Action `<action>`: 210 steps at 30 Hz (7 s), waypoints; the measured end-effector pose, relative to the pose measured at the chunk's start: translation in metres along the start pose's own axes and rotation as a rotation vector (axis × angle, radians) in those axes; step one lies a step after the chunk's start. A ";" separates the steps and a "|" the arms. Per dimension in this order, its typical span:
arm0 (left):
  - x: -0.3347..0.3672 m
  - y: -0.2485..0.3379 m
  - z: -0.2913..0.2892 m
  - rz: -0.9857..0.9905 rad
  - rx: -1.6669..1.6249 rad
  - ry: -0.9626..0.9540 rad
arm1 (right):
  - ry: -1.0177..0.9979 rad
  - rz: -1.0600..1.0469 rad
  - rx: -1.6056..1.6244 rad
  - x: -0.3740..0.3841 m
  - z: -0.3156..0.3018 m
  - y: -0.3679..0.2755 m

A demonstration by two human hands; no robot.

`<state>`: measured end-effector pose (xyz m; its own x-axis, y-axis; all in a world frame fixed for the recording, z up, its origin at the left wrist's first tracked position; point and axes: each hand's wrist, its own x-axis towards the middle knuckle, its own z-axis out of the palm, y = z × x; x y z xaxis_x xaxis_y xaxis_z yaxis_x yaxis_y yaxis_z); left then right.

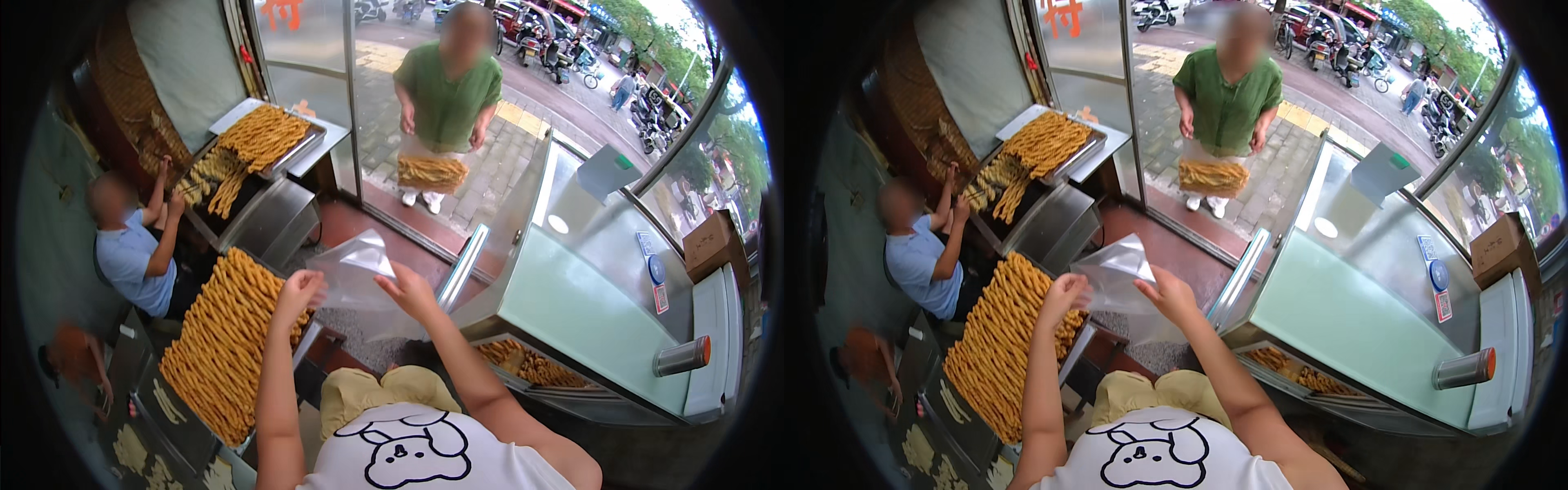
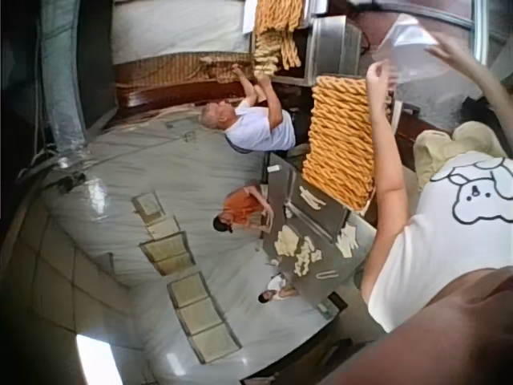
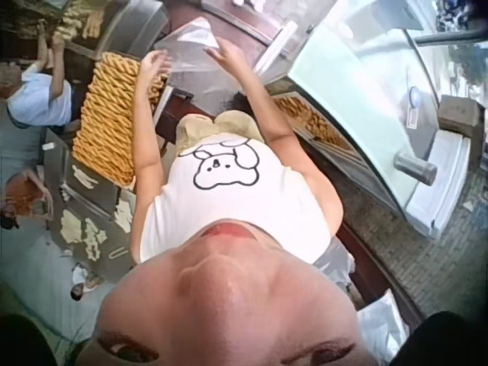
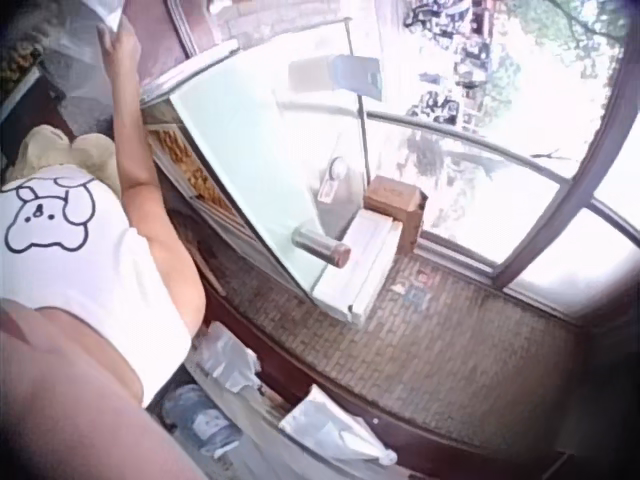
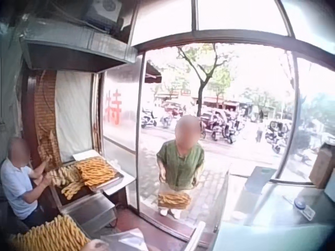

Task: The person packs pre-fried twisted dough snacks into a plastic bag and hands it to a customer. Later, the person rolls and twists raw dough strips on a metal table to form long braided snacks.

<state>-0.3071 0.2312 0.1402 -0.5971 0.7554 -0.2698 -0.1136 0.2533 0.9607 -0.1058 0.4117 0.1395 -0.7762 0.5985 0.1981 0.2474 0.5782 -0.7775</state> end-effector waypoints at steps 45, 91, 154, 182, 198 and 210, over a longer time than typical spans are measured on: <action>0.328 0.058 0.117 -0.069 -0.714 -0.492 | 0.027 0.456 0.278 0.268 -0.055 0.075; 0.514 0.042 0.107 0.494 0.905 0.331 | 0.727 0.264 -0.793 0.295 -0.178 0.255; 0.735 0.150 0.090 0.204 -0.548 -0.332 | 0.686 0.025 -0.001 0.470 -0.234 0.346; 0.525 0.142 0.034 -0.433 0.319 -0.438 | 0.486 1.115 0.702 0.248 -0.193 0.306; 0.803 0.095 0.231 -0.241 -0.118 -0.131 | 0.539 1.011 0.747 0.289 -0.198 0.364; 0.831 0.198 0.232 -0.249 0.197 -0.546 | 0.807 0.533 0.871 0.323 -0.205 0.419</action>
<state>-0.6418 1.0493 0.0908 -0.0740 0.8457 -0.5285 -0.0172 0.5288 0.8486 -0.1345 0.9608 0.0002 -0.0591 0.9802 -0.1889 -0.2762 -0.1979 -0.9405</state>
